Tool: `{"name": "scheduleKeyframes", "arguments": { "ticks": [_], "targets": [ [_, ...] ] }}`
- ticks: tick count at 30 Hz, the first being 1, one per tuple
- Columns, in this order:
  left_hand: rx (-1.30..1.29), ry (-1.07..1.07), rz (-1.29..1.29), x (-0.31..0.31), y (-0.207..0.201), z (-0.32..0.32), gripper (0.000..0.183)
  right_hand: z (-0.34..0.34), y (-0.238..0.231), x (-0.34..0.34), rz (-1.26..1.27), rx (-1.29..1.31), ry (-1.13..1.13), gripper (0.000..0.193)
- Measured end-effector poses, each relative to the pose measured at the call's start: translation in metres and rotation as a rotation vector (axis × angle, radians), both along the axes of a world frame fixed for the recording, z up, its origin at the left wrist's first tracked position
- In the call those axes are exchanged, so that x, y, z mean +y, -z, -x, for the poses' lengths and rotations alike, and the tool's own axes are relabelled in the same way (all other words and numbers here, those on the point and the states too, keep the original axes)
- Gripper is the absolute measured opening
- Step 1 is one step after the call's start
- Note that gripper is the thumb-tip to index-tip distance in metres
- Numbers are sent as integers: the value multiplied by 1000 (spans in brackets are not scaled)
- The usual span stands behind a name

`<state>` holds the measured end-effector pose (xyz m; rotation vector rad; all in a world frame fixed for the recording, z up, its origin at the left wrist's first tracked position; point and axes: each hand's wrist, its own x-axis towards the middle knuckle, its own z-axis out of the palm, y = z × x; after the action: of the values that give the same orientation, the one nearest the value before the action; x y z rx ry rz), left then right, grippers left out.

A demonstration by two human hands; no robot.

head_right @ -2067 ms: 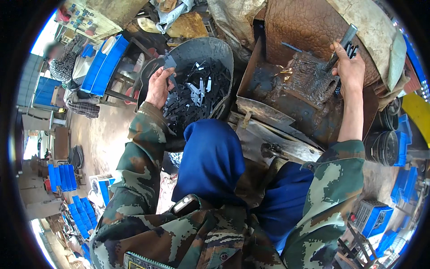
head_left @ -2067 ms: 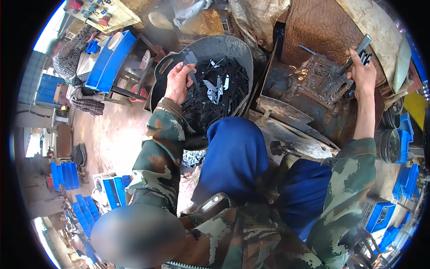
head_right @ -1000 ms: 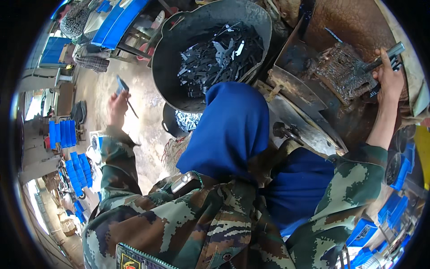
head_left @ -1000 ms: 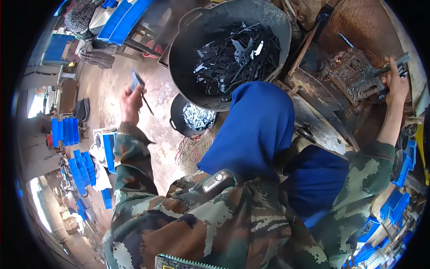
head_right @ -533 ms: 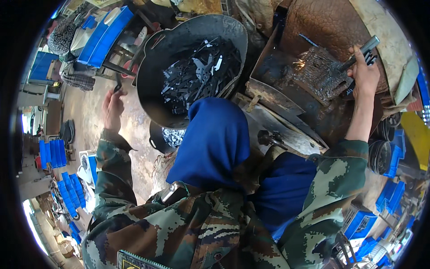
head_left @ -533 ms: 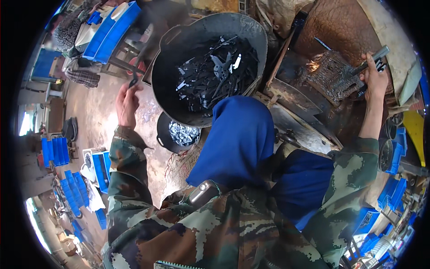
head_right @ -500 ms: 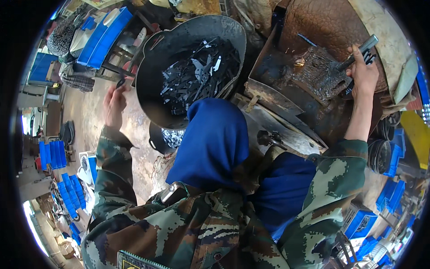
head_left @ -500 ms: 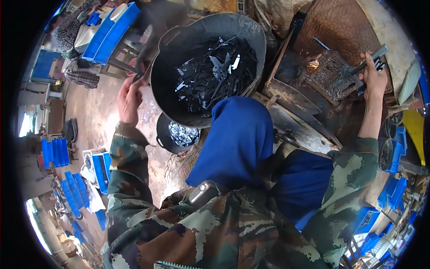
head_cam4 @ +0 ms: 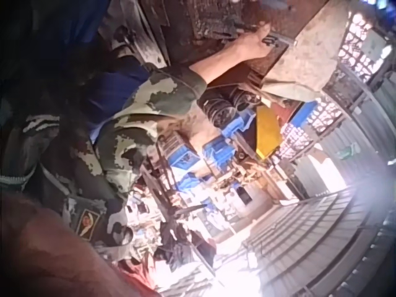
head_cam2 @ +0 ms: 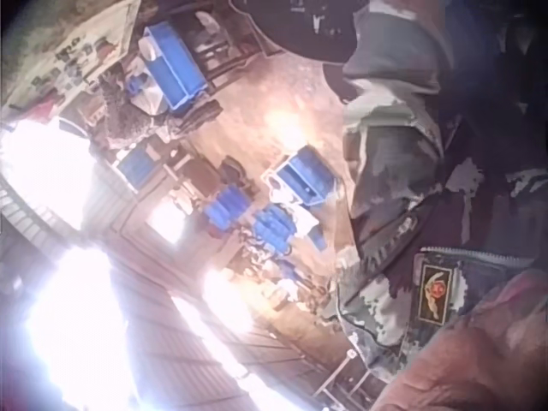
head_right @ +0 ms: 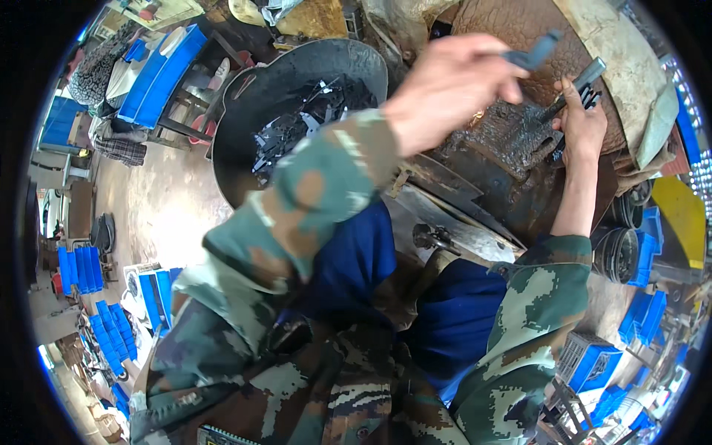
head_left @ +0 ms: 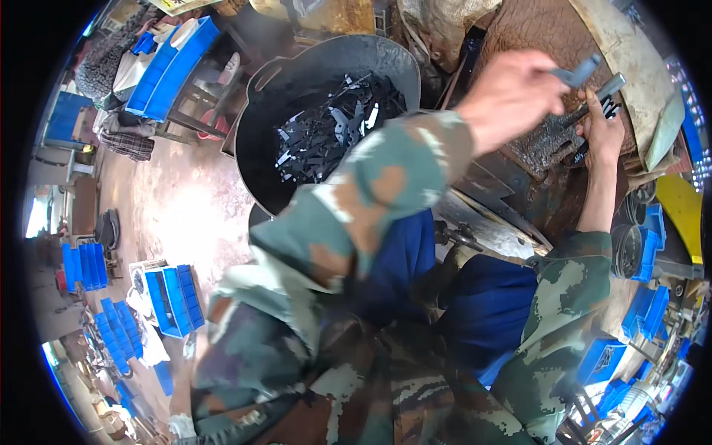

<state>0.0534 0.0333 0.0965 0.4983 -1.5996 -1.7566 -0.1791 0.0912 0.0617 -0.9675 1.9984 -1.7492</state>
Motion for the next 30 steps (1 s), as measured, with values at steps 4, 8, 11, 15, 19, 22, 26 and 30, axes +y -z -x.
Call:
{"name": "scheduleKeyframes", "arguments": {
  "ticks": [4,8,11,15,19,22,26,30],
  "targets": [
    [266,16,-256,2,8,57,13,2,16,-9,-72,37,38,24],
    [215,-40,-301,4,34,93,14,21,13,5,-67,83,73,25],
    [-288,-526,-334,4,26,113,16,2,4,-8,-43,52,-17,28],
    [-21,-225,-258,-13,82,84,18,-8,26,-16,-82,-3,-27,23],
    [10,-196,-291,-4,62,95,19,-4,-1,-5,-63,59,30,19],
    [5,-255,-239,-3,59,93,18,1,1,-4,-65,44,17,22],
    [-16,-260,-249,0,55,90,19,26,11,0,-103,32,14,24],
    [4,-200,-301,1,53,84,19,29,18,1,-102,45,-16,26]
  ]
}}
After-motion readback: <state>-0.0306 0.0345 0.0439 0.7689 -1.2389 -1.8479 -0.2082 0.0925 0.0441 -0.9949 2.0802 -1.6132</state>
